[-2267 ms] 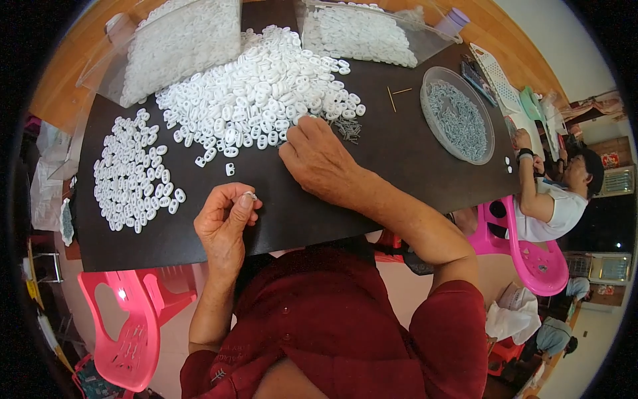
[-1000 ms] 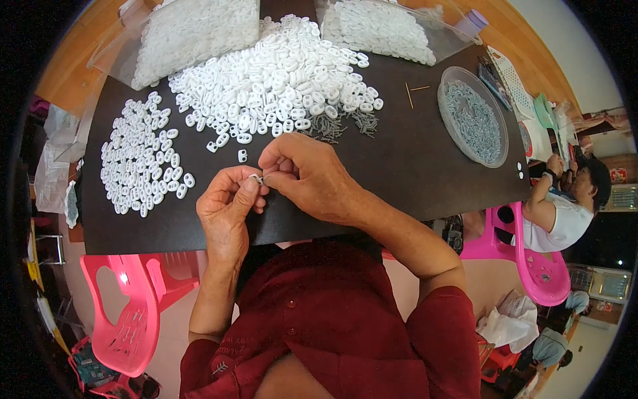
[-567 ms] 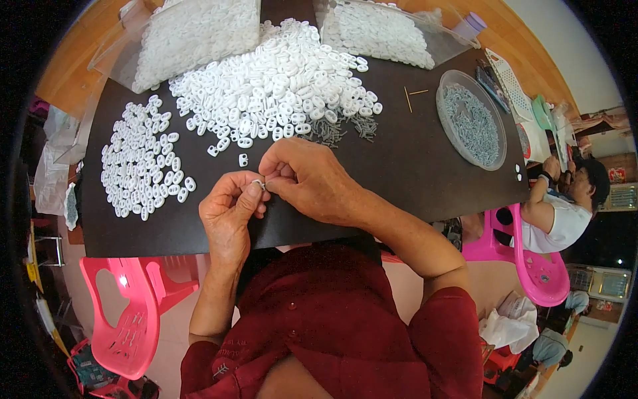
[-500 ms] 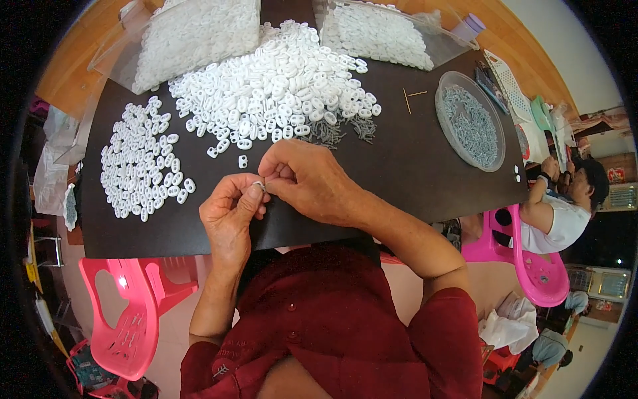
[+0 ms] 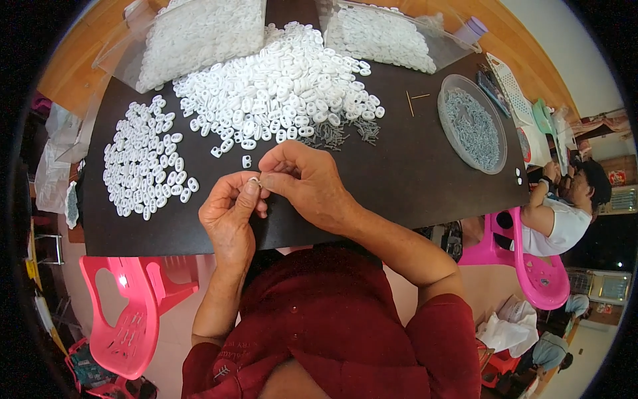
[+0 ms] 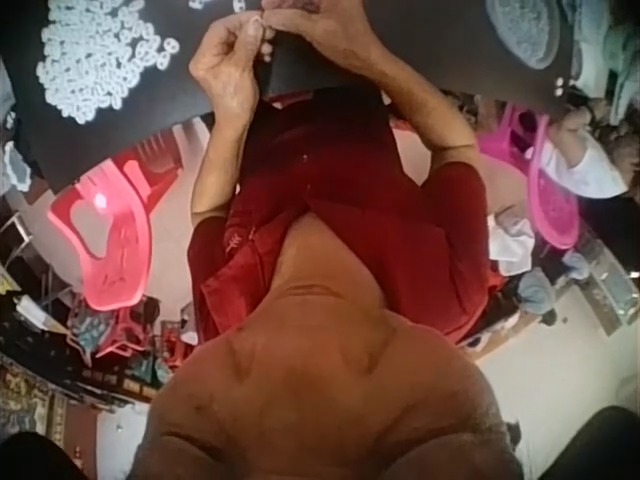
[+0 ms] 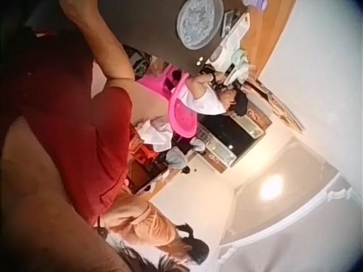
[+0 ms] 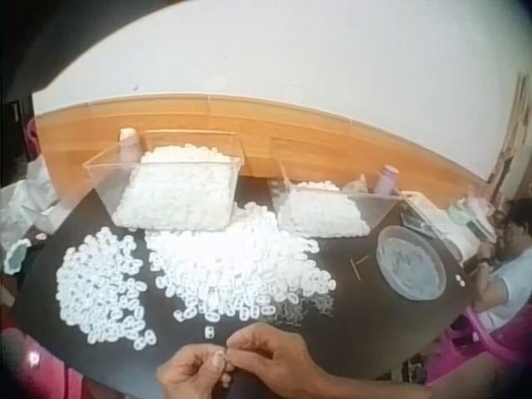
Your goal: Manually assembling small white plastic components by inserting tiny metal pins.
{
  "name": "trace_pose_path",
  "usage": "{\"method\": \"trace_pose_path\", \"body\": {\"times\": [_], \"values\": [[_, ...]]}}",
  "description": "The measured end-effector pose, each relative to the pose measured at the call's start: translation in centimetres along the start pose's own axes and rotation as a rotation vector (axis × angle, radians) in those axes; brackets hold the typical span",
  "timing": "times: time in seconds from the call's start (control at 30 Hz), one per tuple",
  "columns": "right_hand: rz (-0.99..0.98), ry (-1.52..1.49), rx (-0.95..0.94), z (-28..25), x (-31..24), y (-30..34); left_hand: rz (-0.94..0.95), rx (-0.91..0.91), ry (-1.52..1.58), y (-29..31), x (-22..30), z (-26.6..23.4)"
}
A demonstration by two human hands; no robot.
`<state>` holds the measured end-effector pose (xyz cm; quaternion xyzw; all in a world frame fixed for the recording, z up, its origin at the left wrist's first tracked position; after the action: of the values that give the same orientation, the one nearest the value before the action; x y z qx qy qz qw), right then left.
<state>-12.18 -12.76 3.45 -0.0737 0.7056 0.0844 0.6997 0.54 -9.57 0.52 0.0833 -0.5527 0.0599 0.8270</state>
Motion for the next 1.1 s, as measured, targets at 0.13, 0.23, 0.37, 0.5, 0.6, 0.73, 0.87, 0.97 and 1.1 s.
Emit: {"method": "trace_pose_path", "body": {"times": [0.13, 0.23, 0.37, 0.5, 0.6, 0.73, 0.87, 0.97, 1.1], "values": [[-0.013, 0.007, -0.006, 0.2, 0.0, 0.4, -0.003, 0.037, 0.026, -0.1, 0.0, 0.0], [-0.043, 0.13, 0.017, 0.1, 0.2, 0.6, 0.004, 0.029, 0.023, 0.1, -0.1, -0.1], [-0.198, 0.372, 0.061, 0.0, -0.2, 0.6, 0.01, 0.025, 0.014, 0.2, -0.1, 0.0], [-0.253, 0.394, 0.085, 0.3, 0.1, 0.7, 0.032, 0.037, -0.043, 0.4, -0.2, -0.1], [-0.384, 0.445, 0.135, 0.8, -0.5, 1.0, 0.055, 0.052, -0.057, 0.5, -0.3, -0.1], [-0.476, 0.502, 0.198, 1.1, -1.1, 1.3, 0.113, 0.047, -0.098, 0.5, 0.1, 0.1], [-0.491, 0.514, 0.217, 0.9, -1.1, 1.4, 0.127, 0.042, -0.135, 0.6, 0.0, 0.1], [-0.503, 0.524, 0.165, 1.0, -1.6, 1.3, 0.088, 0.047, -0.086, 0.5, -0.1, -0.1], [-0.512, 0.591, 0.335, -3.1, -2.8, 0.5, 0.036, 0.05, -0.005, 0.3, -0.5, -0.3]]}}
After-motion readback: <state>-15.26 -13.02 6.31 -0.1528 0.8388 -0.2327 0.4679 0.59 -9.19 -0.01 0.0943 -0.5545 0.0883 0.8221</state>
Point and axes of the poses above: each hand's wrist, its own y-axis away from the middle knuckle, its own z-axis out of the palm, x = y × z, the point moved 7 cm from there along -y, towards the middle knuckle, and after that the axes turned 6 degrees about x, right-handed, at the moved point
